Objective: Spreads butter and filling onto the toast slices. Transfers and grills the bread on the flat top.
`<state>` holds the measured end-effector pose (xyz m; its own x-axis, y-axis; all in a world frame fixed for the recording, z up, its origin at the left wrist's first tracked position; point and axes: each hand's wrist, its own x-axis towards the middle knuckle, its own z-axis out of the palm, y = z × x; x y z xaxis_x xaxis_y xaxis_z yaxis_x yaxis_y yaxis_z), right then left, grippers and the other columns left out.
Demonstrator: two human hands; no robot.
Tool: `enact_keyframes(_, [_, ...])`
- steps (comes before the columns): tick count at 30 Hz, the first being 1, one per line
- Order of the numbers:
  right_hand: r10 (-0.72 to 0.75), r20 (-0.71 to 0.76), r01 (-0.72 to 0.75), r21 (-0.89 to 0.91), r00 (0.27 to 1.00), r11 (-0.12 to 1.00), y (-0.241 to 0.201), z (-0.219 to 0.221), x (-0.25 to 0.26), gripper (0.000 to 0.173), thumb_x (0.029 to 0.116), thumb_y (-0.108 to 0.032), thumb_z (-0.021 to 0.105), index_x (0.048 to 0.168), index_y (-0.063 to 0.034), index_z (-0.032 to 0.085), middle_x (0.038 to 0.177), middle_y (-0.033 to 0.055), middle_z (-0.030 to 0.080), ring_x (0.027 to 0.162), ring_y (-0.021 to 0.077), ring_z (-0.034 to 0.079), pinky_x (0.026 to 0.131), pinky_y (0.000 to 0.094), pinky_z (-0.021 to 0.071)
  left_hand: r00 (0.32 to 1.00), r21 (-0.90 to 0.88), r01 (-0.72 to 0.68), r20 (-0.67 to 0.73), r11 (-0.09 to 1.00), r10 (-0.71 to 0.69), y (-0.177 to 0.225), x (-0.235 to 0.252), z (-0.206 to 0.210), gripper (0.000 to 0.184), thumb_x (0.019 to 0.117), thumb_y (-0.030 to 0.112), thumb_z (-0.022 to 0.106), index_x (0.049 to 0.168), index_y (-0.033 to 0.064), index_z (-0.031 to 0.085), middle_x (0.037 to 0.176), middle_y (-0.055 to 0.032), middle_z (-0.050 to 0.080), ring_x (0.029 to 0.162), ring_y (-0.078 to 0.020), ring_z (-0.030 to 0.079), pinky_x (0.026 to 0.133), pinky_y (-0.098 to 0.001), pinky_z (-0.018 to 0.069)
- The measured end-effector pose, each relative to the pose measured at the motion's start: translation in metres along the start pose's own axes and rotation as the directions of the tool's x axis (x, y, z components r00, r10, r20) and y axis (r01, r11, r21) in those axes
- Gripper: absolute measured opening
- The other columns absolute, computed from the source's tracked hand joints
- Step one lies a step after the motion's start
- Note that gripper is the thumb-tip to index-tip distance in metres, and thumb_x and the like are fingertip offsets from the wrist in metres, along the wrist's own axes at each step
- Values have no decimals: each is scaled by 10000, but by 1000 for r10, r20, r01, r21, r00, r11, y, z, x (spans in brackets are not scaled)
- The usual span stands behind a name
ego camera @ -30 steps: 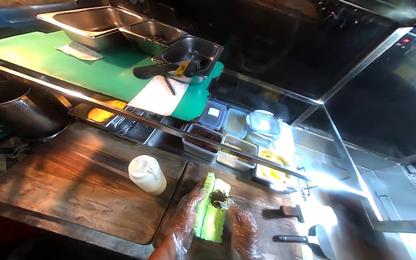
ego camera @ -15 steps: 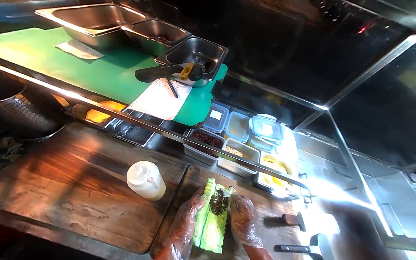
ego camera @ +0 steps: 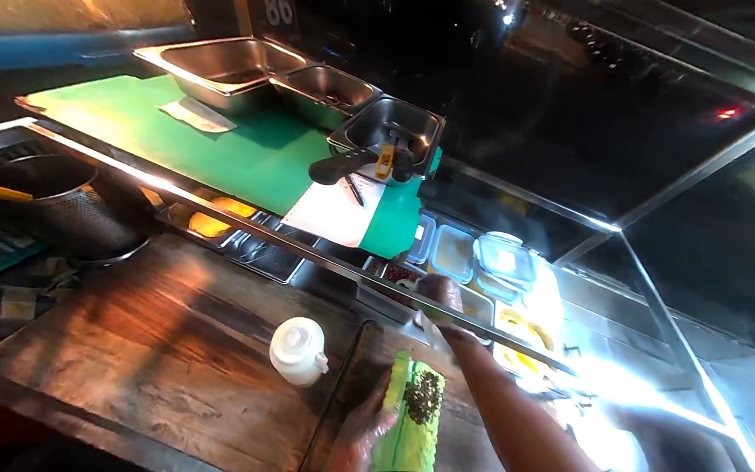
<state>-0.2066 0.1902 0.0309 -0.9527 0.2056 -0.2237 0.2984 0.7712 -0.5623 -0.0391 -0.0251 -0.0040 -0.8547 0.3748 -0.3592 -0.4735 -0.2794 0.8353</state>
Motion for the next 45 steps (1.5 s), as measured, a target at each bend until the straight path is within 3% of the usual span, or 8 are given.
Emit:
enact_keyframes(10, [154, 165, -148, -46, 974, 988, -29, 46, 71, 329, 1015, -268, 602, 1154, 17, 690, 1158, 218, 705, 1114, 352, 673, 976, 548, 521, 991, 598, -129, 99, 791, 87, -1, -2, 31, 743, 940, 255, 718, 1561, 6, 394, 1618, -183, 387, 1448, -227, 466, 1198, -373, 387])
enact_keyframes(17, [314, 247, -259, -232, 917, 938, -47, -19, 13, 374, 1092, -259, 490, 1398, -66, 586, 1441, 130, 590, 1343, 268, 550, 1127, 469, 429, 1000, 59, 10, -16, 998, -9, -4, 2, 12, 556, 989, 116, 562, 1537, 94, 473, 1473, -68, 588, 1270, -168, 621, 1070, -376, 532])
enact_keyframes(19, [-35, -91, 46, 118, 995, 992, 10, 1, 18, 204, 939, -202, 703, 987, -12, 759, 934, 150, 755, 865, 253, 721, 771, 461, 582, 993, -120, 49, -102, 992, -61, -1, 0, 12, 469, 1007, 91, 512, 1473, 48, 536, 1426, -91, 618, 1260, -179, 621, 1058, -369, 531])
enact_keyframes(30, [367, 42, -298, 673, 929, 677, 38, -15, -153, 94, 898, -91, 724, 908, 2, 723, 723, 76, 685, 579, 154, 611, 547, 325, 540, 963, -374, 123, -178, 919, -201, -19, 0, 6, 382, 1047, 244, 517, 1370, 71, 625, 1278, -163, 688, 1163, -280, 676, 981, -494, 571])
enact_keyframes(35, [78, -297, 10, 285, 952, 958, 65, 48, -235, 162, 934, -120, 680, 1027, -21, 769, 942, 92, 763, 860, 160, 739, 811, 351, 624, 963, -420, 81, -199, 904, -179, -16, 1, 11, 358, 1044, 158, 472, 1346, 29, 615, 1204, -174, 706, 1071, -265, 705, 905, -455, 600])
enact_keyframes(39, [-381, -636, 309, -227, 671, 924, 86, 69, -236, 193, 927, -156, 632, 967, -39, 780, 885, 116, 757, 814, 194, 749, 771, 304, 628, 958, -362, 87, -225, 928, -177, -19, 2, 10, 352, 1042, 156, 492, 1349, 36, 616, 1227, -158, 700, 1096, -252, 695, 919, -443, 593])
enact_keyframes(42, [181, -425, -45, 310, 887, 950, 68, 47, -225, 125, 890, -110, 724, 962, -22, 775, 858, 61, 758, 775, 114, 722, 739, 285, 609, 953, -368, 97, -234, 925, -193, -16, 2, 11, 355, 1038, 146, 505, 1358, 33, 610, 1218, -166, 702, 1078, -259, 702, 904, -450, 600])
enact_keyframes(45, [552, 189, -479, 756, 812, 446, 61, 32, -214, 32, 896, 47, 684, 920, 46, 704, 679, 82, 661, 497, 114, 548, 455, 262, 469, 954, -417, 103, -217, 903, -209, -16, 3, 12, 355, 1038, 141, 495, 1355, 18, 597, 1205, -189, 696, 1060, -283, 702, 885, -472, 601])
